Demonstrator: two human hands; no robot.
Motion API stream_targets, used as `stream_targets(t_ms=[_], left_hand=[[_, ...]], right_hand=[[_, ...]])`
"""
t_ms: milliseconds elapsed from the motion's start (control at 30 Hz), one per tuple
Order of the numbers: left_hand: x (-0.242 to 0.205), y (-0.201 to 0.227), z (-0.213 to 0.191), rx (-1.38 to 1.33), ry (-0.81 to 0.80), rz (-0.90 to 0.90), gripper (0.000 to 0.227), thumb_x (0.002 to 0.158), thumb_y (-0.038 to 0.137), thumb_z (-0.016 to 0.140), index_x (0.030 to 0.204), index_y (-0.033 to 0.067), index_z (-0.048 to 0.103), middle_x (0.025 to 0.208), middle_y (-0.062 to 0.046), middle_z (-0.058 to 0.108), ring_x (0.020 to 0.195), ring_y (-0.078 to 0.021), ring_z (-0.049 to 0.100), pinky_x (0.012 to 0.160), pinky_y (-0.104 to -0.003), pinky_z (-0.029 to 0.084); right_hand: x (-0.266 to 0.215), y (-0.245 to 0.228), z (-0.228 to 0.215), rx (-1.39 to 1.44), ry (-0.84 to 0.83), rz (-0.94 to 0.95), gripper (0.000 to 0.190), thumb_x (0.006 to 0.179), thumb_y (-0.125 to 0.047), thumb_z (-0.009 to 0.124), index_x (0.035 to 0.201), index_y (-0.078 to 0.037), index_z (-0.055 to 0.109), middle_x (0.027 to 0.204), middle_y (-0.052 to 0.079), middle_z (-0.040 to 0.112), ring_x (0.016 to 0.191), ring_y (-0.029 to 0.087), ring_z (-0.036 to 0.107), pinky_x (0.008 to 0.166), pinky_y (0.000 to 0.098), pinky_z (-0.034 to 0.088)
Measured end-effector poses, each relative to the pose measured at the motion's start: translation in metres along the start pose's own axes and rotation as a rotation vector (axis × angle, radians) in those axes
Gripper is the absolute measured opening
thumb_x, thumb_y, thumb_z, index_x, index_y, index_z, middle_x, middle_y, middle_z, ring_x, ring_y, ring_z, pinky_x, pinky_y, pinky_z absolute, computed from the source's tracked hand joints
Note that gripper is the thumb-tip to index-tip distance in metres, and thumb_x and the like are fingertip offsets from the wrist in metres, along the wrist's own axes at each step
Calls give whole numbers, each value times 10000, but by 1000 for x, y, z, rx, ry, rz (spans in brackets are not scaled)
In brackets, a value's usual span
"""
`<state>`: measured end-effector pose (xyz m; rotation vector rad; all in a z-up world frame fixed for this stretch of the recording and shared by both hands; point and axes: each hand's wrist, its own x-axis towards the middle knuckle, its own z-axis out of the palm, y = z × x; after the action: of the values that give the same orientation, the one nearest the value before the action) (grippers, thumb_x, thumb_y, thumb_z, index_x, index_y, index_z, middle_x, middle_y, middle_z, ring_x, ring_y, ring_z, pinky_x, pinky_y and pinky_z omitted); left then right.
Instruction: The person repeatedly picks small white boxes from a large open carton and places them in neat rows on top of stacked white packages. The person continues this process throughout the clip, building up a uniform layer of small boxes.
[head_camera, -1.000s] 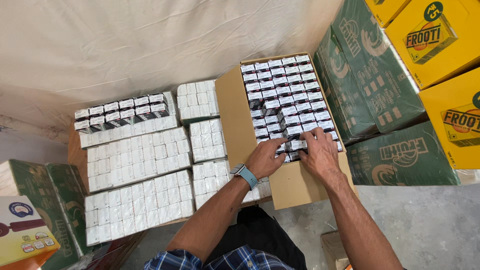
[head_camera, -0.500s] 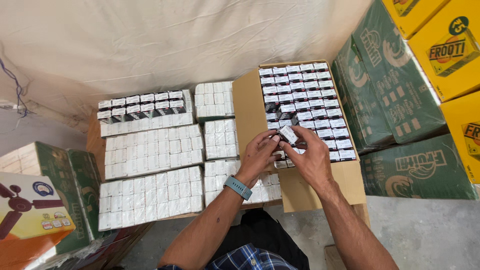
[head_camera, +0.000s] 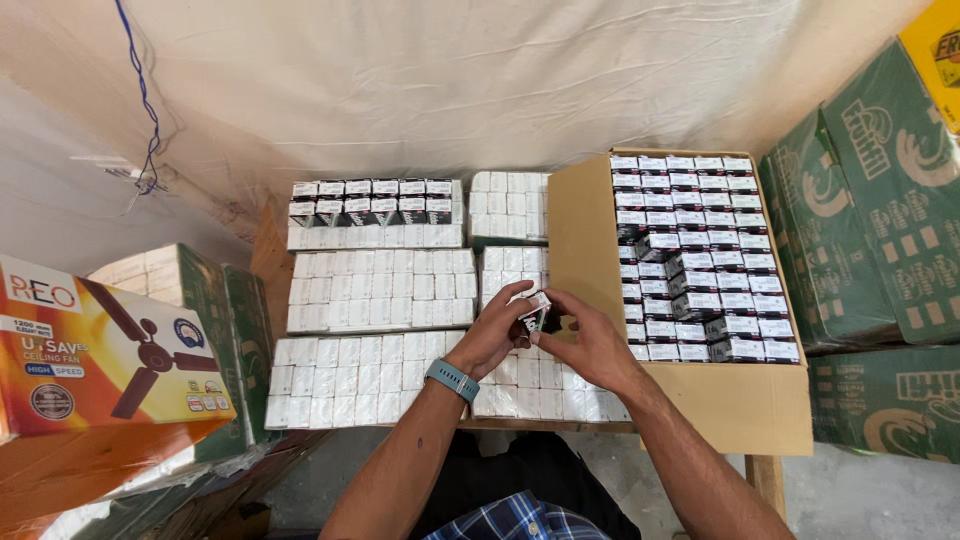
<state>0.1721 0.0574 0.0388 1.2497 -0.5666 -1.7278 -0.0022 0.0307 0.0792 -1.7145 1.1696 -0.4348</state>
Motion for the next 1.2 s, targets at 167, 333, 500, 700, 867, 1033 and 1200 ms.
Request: stream_targets(t_ms=[167,333,500,700,867,1033,1200], left_hand=[[-2,6,-39,226,176,54,801,843,551,849,1357,13,552,1067,-173,650,944,-229,720,827,-374,628],[13,12,-76,301,275,113,716,807,450,882,1253,-59,647,981,-168,659,906,-222,694,810,-370,607],[57,23,-132,475,459,144,791,720,494,918,1281,-5,669,1019,-153,678,940,-223,719,829,-357,602],[123,30,-176,594,640,240,735,774,457,865,1304,4,631,1029,-166,687,961,-274,719,843,-430,608],[157,26,-184,645,728,288,642,887,360,793,1333,-41,566,1087,-207,621,1019,-329,690,862,-494,605],[157,11,-184,417,739,239,568,974,393,704,1336,-26,577,1062,-165,611,983,-266,676,839,-439,602],[166,-2,-190,232,699,182,586,969,403,733,1365,-6,598,1009,-144,700,943,-228,712,814,-372,624]], right_hand=[[33,14,41,-166,189,-107,625,748,-237,854,1334,-142,657,1143,170,705,1118,372,669,945,477,548],[52,14,69,-142,185,-153,599,786,-178,809,1355,-132,627,1211,171,674,1128,391,659,913,462,578],[54,1,79,-82,202,-118,491,880,-237,752,1346,-139,632,1230,145,670,1125,362,679,931,484,567],[55,4,84,-35,137,8,407,902,-252,730,1284,-119,676,1185,163,703,1107,376,705,939,508,569],[70,8,90,13,115,59,358,904,-245,740,1243,-136,703,1147,144,724,1090,350,722,931,491,574],[85,6,87,37,98,67,351,922,-248,728,1240,-103,694,1147,171,717,1099,373,713,946,513,560],[87,7,82,46,98,70,331,928,-235,717,1228,-95,706,1132,176,724,1085,380,720,938,517,558]])
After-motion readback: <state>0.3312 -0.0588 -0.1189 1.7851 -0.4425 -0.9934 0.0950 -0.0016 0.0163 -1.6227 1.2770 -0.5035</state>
